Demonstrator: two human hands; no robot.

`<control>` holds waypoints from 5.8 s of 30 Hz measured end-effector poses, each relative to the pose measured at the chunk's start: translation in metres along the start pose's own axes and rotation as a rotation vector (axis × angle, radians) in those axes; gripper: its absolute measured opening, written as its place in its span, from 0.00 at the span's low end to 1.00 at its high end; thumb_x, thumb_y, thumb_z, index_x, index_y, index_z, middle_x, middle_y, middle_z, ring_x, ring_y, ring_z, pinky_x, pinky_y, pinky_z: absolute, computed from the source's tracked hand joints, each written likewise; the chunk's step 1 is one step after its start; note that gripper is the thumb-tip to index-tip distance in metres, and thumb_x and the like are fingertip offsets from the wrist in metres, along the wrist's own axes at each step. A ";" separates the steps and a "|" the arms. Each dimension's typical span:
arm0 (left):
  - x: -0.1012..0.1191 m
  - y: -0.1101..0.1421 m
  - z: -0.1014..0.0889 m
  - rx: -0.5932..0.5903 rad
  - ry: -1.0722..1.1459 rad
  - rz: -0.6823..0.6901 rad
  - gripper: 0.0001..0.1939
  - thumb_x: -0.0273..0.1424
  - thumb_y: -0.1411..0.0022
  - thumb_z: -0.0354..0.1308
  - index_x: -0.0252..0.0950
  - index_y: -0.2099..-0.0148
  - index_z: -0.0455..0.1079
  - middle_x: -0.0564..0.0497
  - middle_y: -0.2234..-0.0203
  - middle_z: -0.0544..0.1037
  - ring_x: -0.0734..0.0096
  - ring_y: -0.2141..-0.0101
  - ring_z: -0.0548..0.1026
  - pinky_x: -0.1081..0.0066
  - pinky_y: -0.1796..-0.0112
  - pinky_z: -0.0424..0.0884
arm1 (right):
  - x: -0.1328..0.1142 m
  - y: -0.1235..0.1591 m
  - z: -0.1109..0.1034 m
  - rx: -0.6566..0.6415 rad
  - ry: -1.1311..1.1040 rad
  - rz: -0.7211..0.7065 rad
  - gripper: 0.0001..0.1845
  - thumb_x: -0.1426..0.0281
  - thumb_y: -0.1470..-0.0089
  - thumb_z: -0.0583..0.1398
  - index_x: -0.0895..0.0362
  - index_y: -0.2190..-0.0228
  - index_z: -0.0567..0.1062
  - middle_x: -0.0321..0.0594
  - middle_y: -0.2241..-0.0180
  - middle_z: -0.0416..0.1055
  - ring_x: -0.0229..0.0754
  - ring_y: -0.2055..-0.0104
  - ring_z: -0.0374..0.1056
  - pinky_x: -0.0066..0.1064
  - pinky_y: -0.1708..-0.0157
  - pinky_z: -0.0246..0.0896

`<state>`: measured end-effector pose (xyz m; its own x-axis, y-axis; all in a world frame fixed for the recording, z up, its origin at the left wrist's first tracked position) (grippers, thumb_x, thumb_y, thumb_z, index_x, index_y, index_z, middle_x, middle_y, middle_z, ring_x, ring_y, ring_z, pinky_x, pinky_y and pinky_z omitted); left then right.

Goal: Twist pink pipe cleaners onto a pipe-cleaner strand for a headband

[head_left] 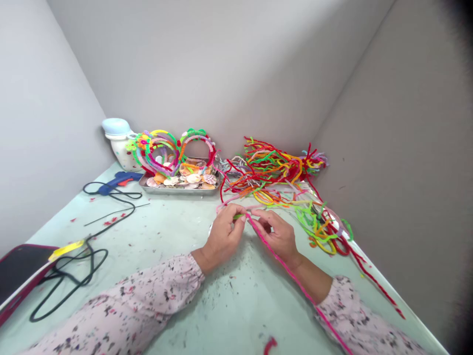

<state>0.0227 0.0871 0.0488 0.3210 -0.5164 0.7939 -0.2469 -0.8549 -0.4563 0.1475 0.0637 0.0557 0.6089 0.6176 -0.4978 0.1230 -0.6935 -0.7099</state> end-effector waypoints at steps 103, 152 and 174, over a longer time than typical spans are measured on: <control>0.013 0.000 0.006 -0.003 -0.363 0.173 0.04 0.27 0.40 0.52 0.36 0.61 0.65 0.49 0.67 0.72 0.63 0.61 0.68 0.61 0.55 0.61 | 0.035 0.006 0.020 -0.149 -0.265 0.450 0.12 0.60 0.45 0.57 0.56 0.69 0.73 0.31 0.81 0.64 0.34 0.80 0.59 0.26 0.78 0.56; 0.014 -0.001 0.002 0.010 -0.336 0.114 0.01 0.26 0.43 0.52 0.36 0.66 0.64 0.52 0.71 0.71 0.66 0.63 0.69 0.61 0.55 0.61 | 0.031 0.008 0.020 -0.155 -0.256 0.401 0.10 0.63 0.45 0.57 0.56 0.66 0.73 0.32 0.79 0.65 0.34 0.79 0.61 0.25 0.77 0.57; 0.012 0.000 0.005 -0.003 -0.374 0.129 0.01 0.27 0.43 0.52 0.37 0.66 0.64 0.52 0.71 0.72 0.66 0.64 0.69 0.61 0.55 0.61 | 0.028 0.007 0.021 -0.195 -0.240 0.393 0.10 0.63 0.45 0.56 0.56 0.67 0.73 0.32 0.80 0.66 0.34 0.79 0.60 0.25 0.77 0.57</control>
<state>0.0311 0.0809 0.0563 0.5978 -0.6023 0.5290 -0.3091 -0.7821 -0.5410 0.1492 0.0842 0.0261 0.4439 0.3479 -0.8258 0.0789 -0.9331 -0.3507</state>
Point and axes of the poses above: each hand's wrist, its own y-axis away from the middle knuckle, its own z-axis out of the palm, x = y × z, the point moved 10 cm from there along -y, towards the middle knuckle
